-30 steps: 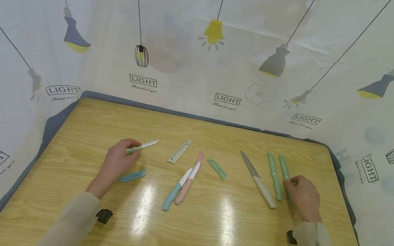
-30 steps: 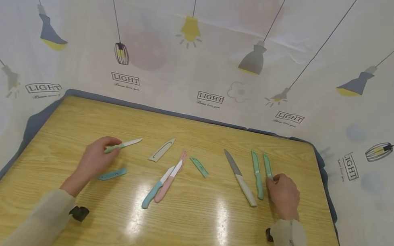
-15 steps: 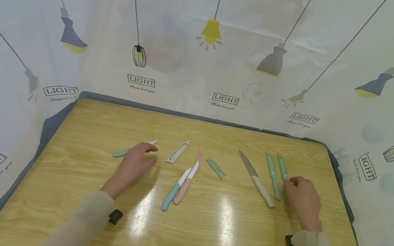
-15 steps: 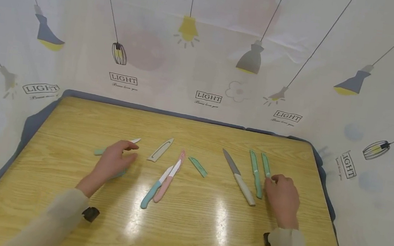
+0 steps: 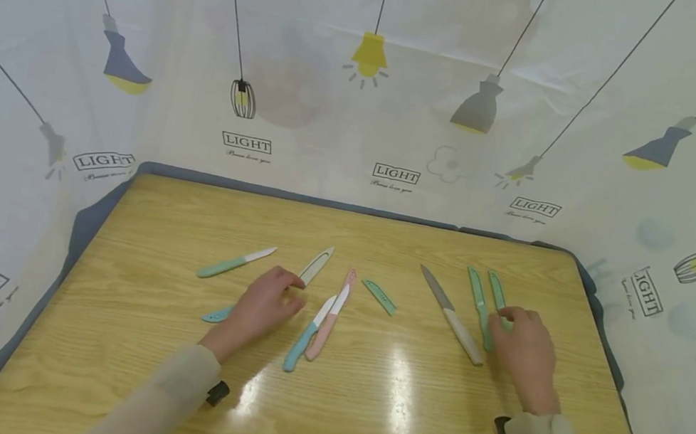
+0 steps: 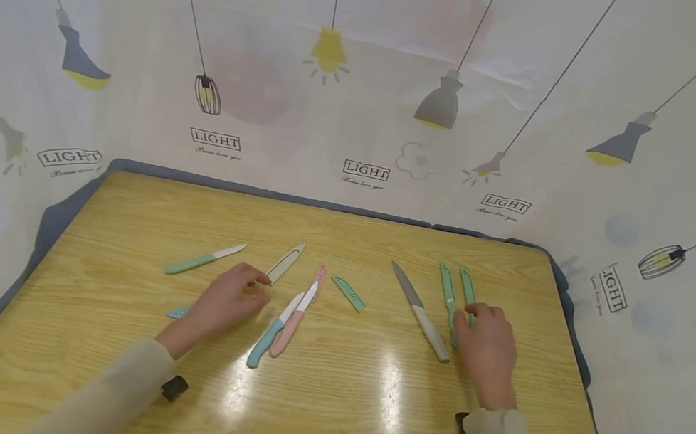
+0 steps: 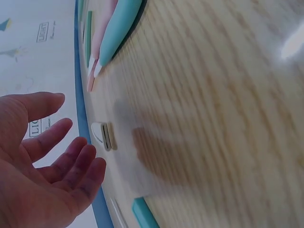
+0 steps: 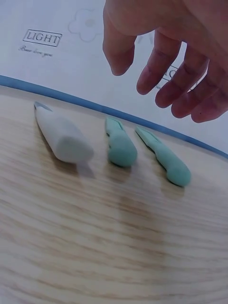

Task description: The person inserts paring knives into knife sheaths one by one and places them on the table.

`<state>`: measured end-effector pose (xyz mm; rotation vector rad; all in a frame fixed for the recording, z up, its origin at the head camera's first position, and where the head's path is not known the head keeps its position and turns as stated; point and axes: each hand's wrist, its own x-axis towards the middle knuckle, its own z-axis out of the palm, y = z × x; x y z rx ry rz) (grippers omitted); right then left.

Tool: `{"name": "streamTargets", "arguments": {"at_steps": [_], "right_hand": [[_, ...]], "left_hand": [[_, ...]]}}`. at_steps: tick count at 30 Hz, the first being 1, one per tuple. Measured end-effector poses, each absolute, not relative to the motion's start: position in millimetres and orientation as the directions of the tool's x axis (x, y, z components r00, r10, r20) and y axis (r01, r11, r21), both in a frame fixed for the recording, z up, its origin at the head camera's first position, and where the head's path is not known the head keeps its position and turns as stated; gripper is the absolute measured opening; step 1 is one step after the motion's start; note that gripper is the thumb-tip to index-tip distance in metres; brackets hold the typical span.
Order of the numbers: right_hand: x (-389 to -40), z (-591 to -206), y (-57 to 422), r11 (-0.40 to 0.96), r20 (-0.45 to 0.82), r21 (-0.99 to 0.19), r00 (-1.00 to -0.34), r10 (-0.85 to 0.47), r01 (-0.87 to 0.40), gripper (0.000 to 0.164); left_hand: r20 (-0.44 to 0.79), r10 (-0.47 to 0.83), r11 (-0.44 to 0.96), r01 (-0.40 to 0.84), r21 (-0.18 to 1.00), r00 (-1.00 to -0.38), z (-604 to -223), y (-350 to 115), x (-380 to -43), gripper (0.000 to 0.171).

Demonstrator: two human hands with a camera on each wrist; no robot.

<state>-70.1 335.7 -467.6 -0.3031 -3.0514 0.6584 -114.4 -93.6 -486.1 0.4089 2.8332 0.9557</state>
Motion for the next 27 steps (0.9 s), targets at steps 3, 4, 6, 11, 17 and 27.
{"name": "streamTargets", "arguments": {"at_steps": [3,4,6,11,17,27], "right_hand": [[-69.6,-465.5,330.5,0.895,-0.025,-0.411,-0.983,0.180,0.175,0.053],[-69.5,-465.0,328.9,0.895,-0.022,-0.412,-0.984,0.176,0.170,0.053],[-69.2,-464.6,326.0,0.896,-0.011,-0.415,-0.986,0.167,0.157,0.051],[-68.9,-464.2,318.0,0.905,0.017,-0.406,-0.989,0.146,0.127,0.048],[-69.1,-464.1,310.0,0.910,-0.003,-0.392,-0.989,0.147,0.136,0.046],[-67.9,-465.0,301.1,0.916,0.002,-0.386,-0.993,0.121,0.111,0.045]], "left_hand": [[-0.038,0.306,0.765,0.221,0.605,-0.951,-486.3,-89.2,-111.7,0.032],[-0.041,0.313,0.765,0.226,0.603,-0.949,-486.5,-87.9,-110.9,0.033],[-0.051,0.324,0.770,0.232,0.595,-0.945,-487.8,-86.0,-109.6,0.034],[-0.073,0.334,0.785,0.235,0.573,-0.940,-490.7,-84.3,-107.3,0.037],[-0.103,0.341,0.790,0.225,0.570,-0.934,-495.5,-83.3,-103.3,0.041],[-0.089,0.374,0.775,0.258,0.578,-0.923,-498.1,-78.6,-96.5,0.045]]}}
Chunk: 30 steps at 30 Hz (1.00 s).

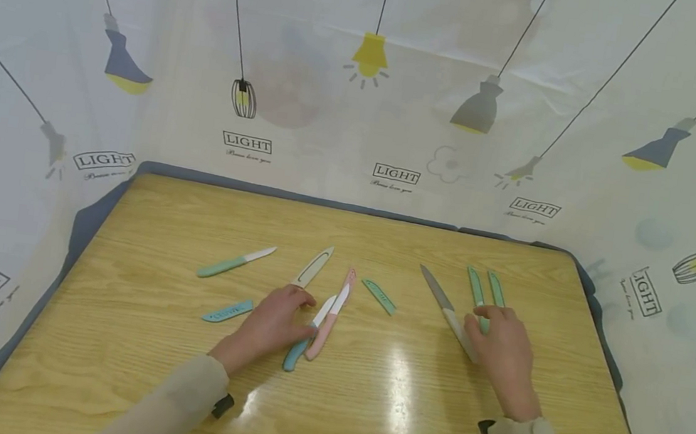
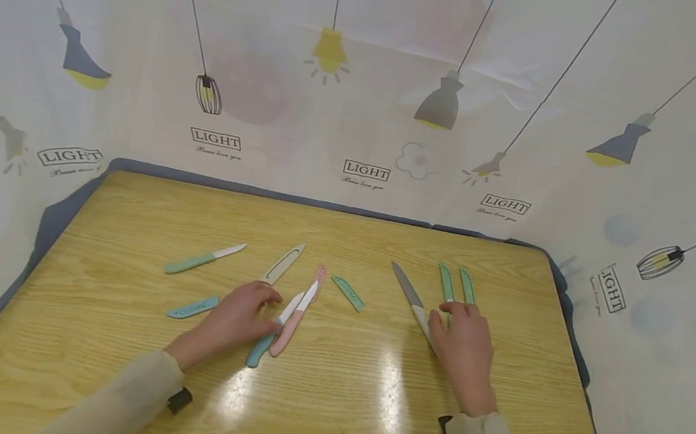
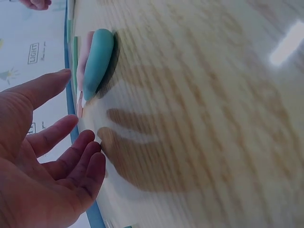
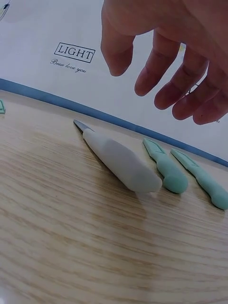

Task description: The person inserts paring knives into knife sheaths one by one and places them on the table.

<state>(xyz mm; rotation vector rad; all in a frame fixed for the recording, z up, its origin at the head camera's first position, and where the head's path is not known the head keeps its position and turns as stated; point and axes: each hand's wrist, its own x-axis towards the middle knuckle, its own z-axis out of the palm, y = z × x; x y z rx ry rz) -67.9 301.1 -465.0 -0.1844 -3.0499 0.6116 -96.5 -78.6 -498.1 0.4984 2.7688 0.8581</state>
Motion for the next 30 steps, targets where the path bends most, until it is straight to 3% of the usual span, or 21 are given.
{"name": "streamTargets", "arguments": {"at_steps": [21,30], "right_hand": [[-68.3,-463.9,292.0,0.910,0.013,-0.405,-0.994,0.106,0.092,0.043],[-68.0,-465.4,290.2,0.911,0.019,-0.404,-0.995,0.097,0.081,0.043]], "left_hand": [[-0.102,0.333,0.815,0.232,0.531,-0.938,-497.4,-87.9,-98.1,0.044],[-0.055,0.266,0.818,0.195,0.542,-0.962,-494.4,-124.8,-106.5,0.047]]}}
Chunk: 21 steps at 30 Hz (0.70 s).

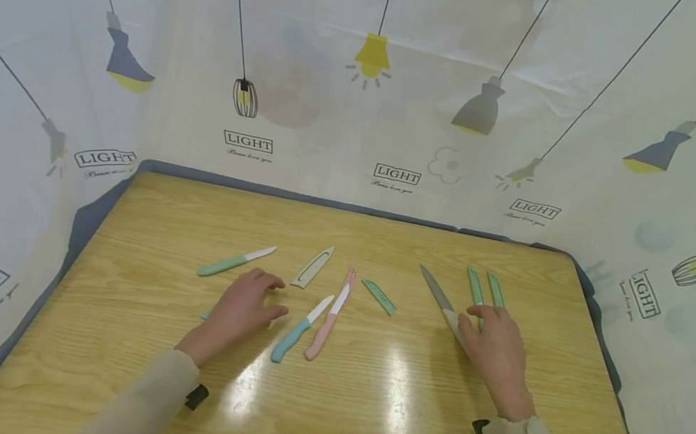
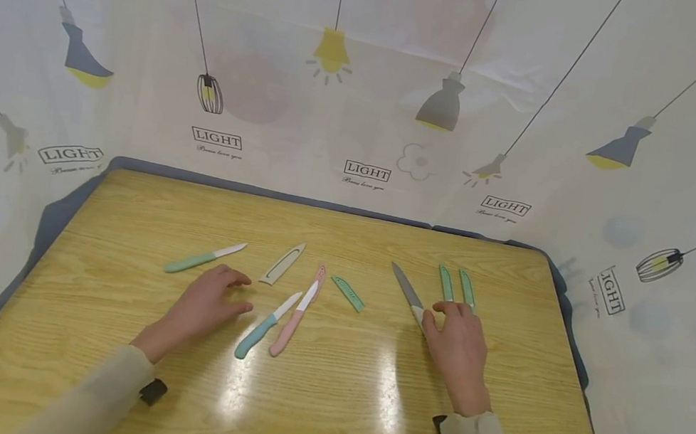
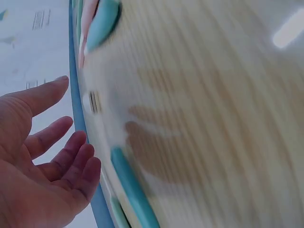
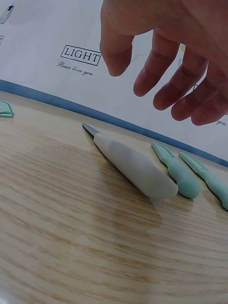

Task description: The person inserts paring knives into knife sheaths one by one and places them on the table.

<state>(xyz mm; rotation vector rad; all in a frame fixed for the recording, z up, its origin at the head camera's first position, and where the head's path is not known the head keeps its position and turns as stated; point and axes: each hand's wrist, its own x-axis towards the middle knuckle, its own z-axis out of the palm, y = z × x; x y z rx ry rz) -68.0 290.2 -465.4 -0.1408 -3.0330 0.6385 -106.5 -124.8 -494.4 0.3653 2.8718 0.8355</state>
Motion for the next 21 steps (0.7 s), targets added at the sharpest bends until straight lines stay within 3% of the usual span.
{"name": "streamTargets", "arguments": {"at_steps": [12,21], "right_hand": [[-65.8,-466.7,288.6,0.909,0.034,-0.412,-0.996,0.084,0.062,0.042],[-65.2,-466.1,287.1,0.912,0.040,-0.407,-0.996,0.081,0.058,0.041]], "left_hand": [[-0.078,0.248,0.847,0.178,0.501,-0.966,-495.8,-178.5,-100.0,0.048],[-0.079,0.257,0.861,0.191,0.471,-0.963,-498.8,-193.4,-95.4,0.035]]}}
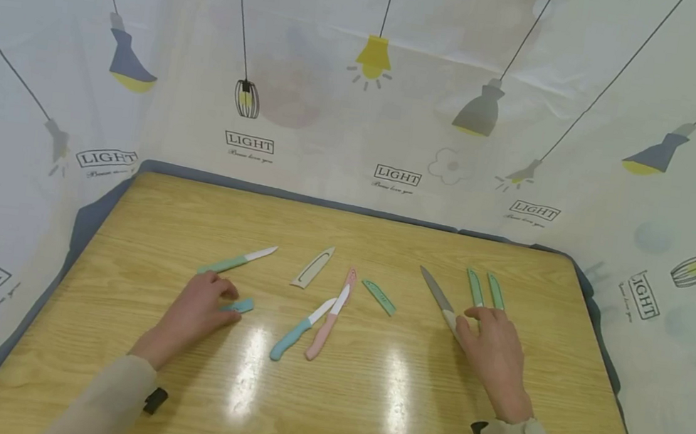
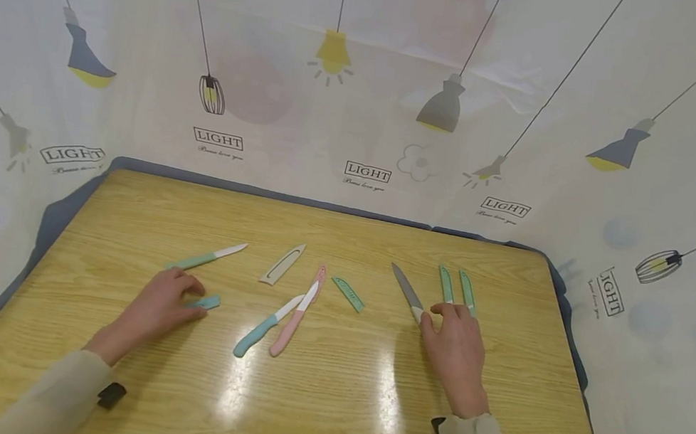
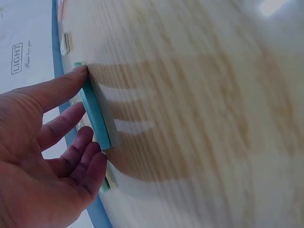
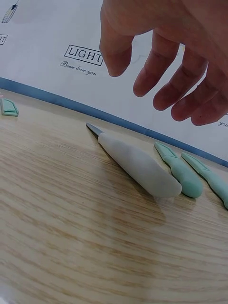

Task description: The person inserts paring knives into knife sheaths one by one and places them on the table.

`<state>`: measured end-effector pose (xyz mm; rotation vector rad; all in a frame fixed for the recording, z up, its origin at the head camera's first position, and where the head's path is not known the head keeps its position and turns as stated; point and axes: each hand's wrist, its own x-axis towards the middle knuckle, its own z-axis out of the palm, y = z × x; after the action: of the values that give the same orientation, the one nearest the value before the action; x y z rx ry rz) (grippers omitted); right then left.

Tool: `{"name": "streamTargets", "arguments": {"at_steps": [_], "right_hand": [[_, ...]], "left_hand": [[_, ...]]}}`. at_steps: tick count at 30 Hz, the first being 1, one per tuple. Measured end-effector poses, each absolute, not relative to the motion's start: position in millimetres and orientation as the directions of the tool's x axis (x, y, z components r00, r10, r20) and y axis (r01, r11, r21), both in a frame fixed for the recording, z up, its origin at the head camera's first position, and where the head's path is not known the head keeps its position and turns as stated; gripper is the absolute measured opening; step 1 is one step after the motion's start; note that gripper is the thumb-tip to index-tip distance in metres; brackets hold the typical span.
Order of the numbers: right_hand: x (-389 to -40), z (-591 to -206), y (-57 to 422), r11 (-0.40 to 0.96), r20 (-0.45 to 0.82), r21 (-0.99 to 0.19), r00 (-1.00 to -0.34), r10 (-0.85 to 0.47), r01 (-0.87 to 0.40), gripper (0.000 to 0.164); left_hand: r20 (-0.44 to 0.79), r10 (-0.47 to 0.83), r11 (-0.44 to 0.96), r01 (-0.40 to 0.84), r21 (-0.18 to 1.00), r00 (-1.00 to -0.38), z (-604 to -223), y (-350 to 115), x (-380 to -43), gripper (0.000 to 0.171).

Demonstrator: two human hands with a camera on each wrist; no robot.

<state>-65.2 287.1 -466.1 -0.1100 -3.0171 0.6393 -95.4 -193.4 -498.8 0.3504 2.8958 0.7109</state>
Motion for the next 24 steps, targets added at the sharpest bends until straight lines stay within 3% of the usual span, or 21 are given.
{"name": "streamTargets", "arguments": {"at_steps": [11,24], "right_hand": [[-64.9,-467.5,287.7,0.909,0.043,-0.414,-0.996,0.078,0.053,0.041],[-64.0,-467.3,278.4,0.900,0.005,-0.425,-0.994,0.111,0.098,0.041]], "left_hand": [[-0.042,0.258,0.844,0.204,0.496,-0.965,-501.9,-193.4,-98.0,0.024],[-0.033,0.215,0.614,0.109,0.782,-0.976,-488.6,-164.2,-111.3,0.030]]}}
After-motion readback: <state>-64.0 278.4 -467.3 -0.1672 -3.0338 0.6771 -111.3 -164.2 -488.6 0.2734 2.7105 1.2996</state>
